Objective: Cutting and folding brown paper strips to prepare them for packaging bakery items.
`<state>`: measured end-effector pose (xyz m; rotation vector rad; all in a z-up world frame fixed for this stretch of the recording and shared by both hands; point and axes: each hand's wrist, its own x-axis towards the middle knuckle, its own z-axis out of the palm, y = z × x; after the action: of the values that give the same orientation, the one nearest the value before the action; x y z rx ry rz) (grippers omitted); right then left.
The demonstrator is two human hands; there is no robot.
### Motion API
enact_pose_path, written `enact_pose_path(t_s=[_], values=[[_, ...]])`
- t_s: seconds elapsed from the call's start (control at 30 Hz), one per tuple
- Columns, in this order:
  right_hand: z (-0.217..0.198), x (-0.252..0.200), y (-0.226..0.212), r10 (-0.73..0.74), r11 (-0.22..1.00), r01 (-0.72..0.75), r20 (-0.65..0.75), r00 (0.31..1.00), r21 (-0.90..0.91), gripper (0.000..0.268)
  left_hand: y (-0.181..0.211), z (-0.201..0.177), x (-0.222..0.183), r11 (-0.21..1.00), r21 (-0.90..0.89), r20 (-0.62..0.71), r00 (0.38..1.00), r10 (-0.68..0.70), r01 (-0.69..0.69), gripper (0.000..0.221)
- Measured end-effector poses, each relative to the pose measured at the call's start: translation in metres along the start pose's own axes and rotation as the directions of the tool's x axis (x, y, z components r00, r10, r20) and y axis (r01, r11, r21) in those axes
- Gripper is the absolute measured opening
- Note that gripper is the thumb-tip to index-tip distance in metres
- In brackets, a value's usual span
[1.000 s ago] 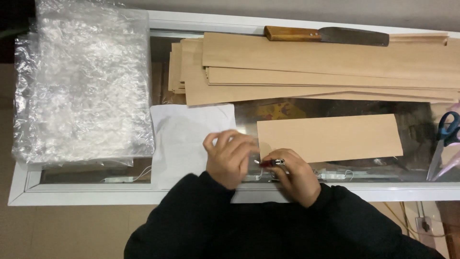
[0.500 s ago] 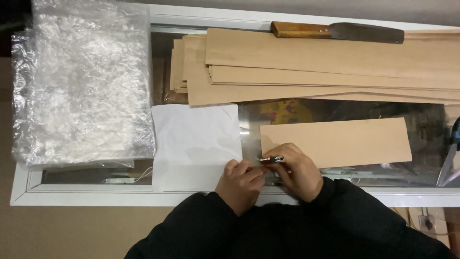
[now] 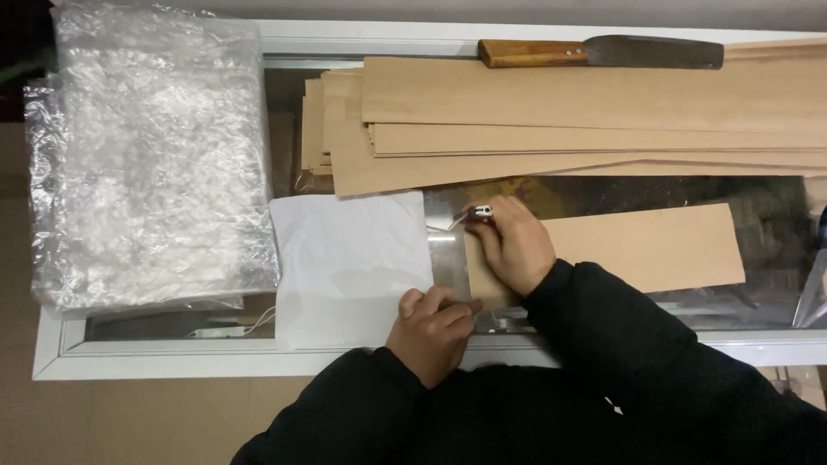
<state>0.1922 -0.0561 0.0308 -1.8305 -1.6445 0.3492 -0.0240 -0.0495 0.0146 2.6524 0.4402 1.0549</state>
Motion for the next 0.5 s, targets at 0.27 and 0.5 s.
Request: enact_pose_path(t_s=[0.27,0.5], values=[[-0.002,0.017,-0.014,0.067,0.997,-0.067,-0.027,0.997,0.028,0.020,-0.002,0.003,-0.012,0.995,-0.100,0.129,0.992,0.018,-0.005,0.014],[0.008,0.046,0.003,0.303,0.905,-0.309,0.066,0.951,0.293,0.044,-0.001,0.015,-0.015,1.000,-0.019,0.030,0.999,-0.018,0.019,0.017]])
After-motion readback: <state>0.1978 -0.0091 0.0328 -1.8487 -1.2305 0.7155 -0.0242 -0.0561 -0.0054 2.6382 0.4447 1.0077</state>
